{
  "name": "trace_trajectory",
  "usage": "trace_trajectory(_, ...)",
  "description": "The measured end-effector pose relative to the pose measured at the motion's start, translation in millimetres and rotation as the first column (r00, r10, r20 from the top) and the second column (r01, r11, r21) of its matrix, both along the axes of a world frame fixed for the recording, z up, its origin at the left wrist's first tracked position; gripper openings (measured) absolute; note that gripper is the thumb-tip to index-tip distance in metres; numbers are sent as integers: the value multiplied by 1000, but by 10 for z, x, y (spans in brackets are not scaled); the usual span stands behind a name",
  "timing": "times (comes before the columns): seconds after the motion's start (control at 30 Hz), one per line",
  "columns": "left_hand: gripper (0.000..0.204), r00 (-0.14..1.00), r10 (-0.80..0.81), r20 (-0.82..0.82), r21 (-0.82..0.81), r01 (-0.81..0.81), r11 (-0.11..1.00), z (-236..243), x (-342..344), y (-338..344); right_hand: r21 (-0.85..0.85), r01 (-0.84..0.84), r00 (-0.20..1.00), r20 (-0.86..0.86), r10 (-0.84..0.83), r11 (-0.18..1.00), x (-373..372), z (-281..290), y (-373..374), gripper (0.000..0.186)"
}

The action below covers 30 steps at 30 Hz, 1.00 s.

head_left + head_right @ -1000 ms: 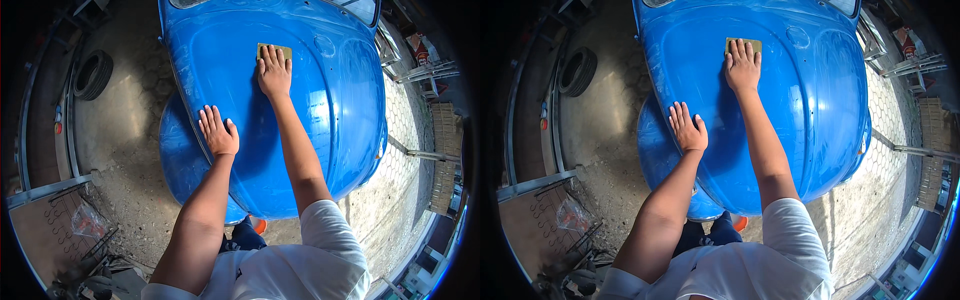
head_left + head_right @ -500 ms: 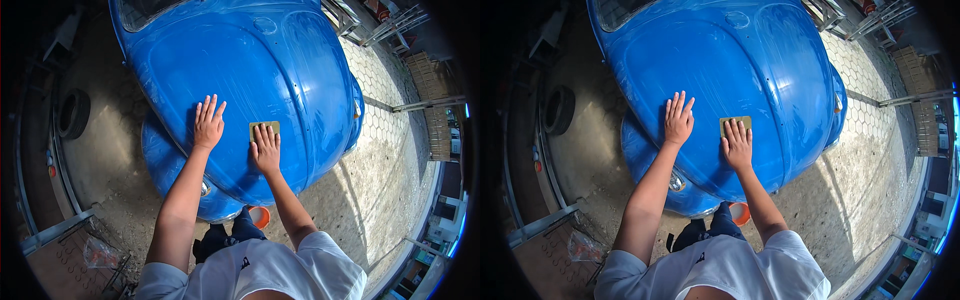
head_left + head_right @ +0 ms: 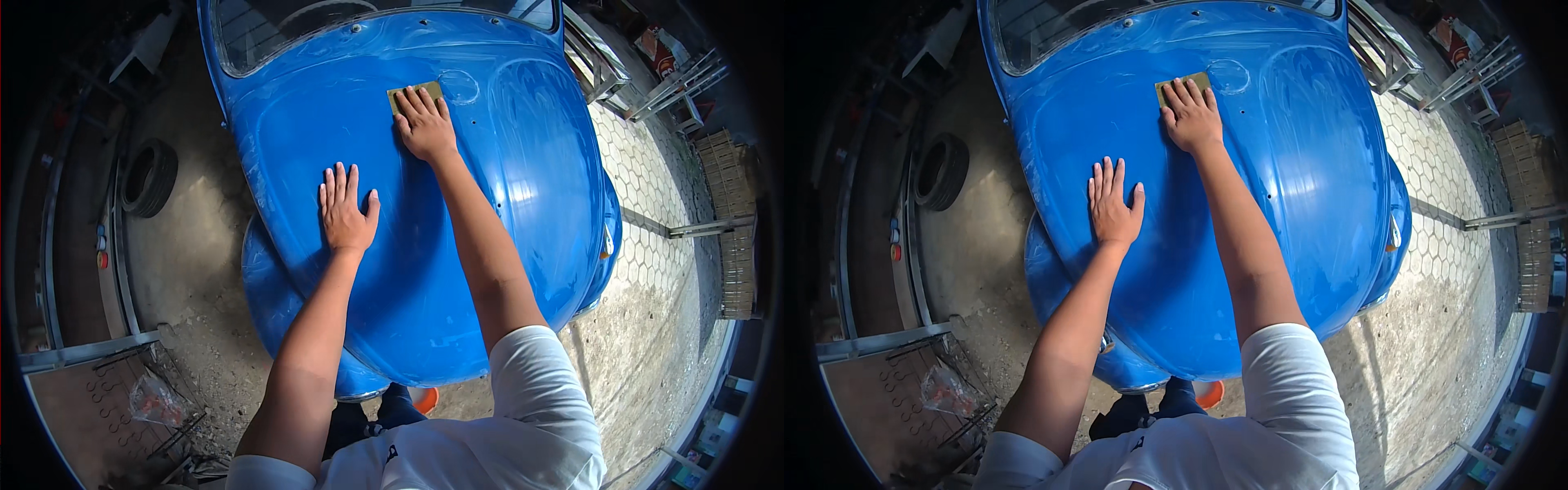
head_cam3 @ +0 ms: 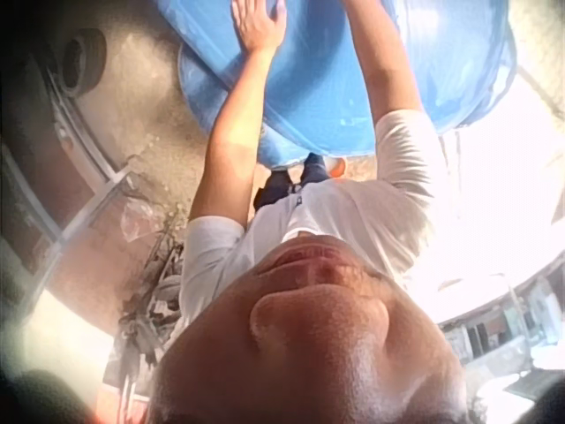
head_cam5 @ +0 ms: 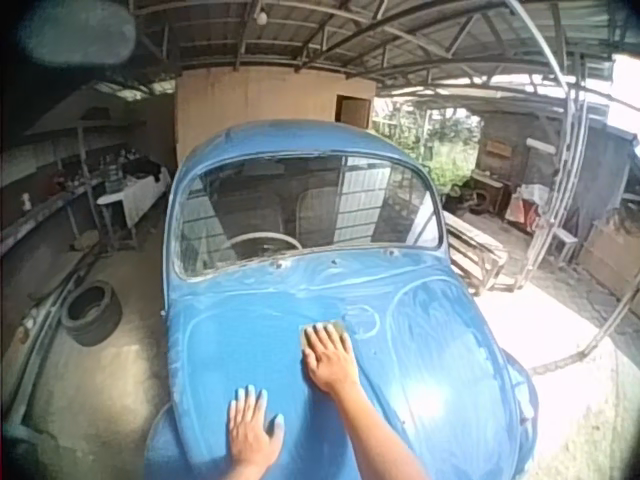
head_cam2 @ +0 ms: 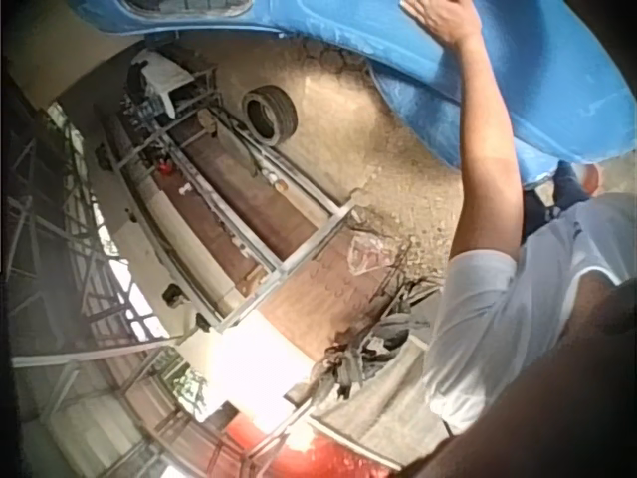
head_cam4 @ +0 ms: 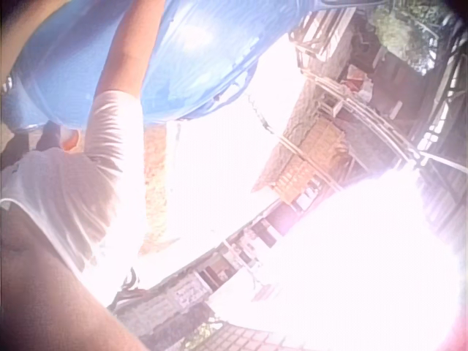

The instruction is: Sanding the hood and front panels of a blue vintage car using sandpaper and water.

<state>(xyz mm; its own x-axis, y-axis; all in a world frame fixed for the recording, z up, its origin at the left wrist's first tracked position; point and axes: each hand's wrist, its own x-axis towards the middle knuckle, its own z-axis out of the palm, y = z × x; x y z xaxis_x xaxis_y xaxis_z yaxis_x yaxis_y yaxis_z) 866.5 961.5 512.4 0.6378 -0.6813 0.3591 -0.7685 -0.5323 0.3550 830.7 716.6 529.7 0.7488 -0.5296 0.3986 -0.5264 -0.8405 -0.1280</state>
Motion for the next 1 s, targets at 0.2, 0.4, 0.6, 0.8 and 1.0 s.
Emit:
trace_trajectory(0.2,65,1000,21,-21,39,-20,999,10,68,40,44,21,1000,20,-22,999,123,78,148,77)
trace_trajectory(0.4,64,1000,14,-25,22,-13,1000,42,71,56,146,151,985,65,-162,978,-873,-41,996,70)
trace_trajectory(0.6,64,999,-4,-39,10,4,1000,45,28,35,82,187,980,56,-192,979,-394,44,400,79)
trace_trajectory(0.8,64,999,-12,-44,-17,11,1000,29,38,27,59,142,989,34,-144,988,180,34,-23,56)
trace_trajectory(1.0,64,999,-26,-19,-66,25,997,-21,122,14,99,93,980,167,-108,991,-391,-125,768,48)
